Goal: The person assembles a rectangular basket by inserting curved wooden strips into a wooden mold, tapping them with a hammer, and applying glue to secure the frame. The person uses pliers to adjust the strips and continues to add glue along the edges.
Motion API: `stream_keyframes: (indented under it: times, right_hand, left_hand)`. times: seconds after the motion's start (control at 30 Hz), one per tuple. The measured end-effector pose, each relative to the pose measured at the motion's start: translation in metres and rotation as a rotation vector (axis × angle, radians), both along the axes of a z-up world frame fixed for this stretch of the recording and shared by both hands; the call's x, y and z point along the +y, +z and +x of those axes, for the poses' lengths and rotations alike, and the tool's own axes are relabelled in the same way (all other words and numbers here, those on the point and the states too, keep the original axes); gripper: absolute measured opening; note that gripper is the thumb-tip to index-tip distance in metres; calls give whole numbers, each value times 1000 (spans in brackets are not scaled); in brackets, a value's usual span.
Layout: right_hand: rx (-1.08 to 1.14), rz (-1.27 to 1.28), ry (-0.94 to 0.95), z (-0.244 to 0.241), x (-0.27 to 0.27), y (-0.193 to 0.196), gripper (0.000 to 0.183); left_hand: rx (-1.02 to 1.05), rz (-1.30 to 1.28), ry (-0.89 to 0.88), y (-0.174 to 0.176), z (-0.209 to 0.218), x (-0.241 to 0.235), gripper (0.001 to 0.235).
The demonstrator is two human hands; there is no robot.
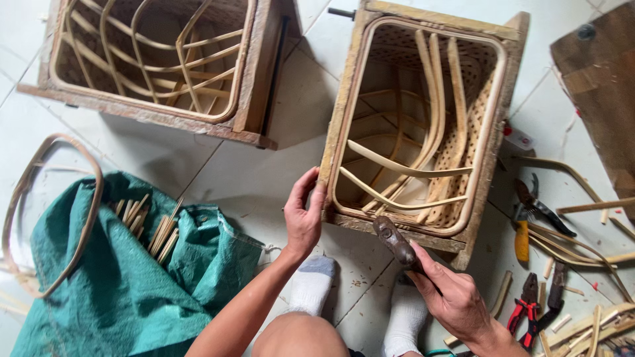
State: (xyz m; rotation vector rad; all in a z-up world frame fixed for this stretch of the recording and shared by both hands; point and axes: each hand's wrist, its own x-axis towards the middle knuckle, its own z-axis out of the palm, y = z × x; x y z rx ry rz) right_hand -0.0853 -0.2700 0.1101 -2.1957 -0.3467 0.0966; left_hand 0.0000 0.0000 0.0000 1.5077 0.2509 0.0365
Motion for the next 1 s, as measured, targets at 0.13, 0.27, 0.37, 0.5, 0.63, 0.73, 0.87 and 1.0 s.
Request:
stream_keyframes:
  times: [0.13,0.27,0.37,0.5,0.63,0.73,0.87,1.0]
  right_hand:
    - [179,-180,50,22,12,0,59]
    - [71,-103,73,31,19,2,55]
    - [98,-125,85,40,16,5,57]
    - [124,-107,92,40,17,3,56]
    - [60,-76,144,32,19,-5,58]
    - [53,-38,77,15,8,-11,60]
    - [77,-58,-144,-4,-16,-16,55]
    - [75,-23,-51,-4,-15,-24,58]
  left_hand:
    - [-26,8,-50,22,7,0,46]
    - [-48,41,-45,26,7,1,45]
    - [207,-47,46,23,4,-2,44]
    - [86,-300,68,16,7,0,49]
    - [77,-259,96,17,7,2,53]
    - [85,-310,82,15,8,0,51]
    - [94,-296,92,13,8,-1,51]
    - [47,-248,87,16,7,0,52]
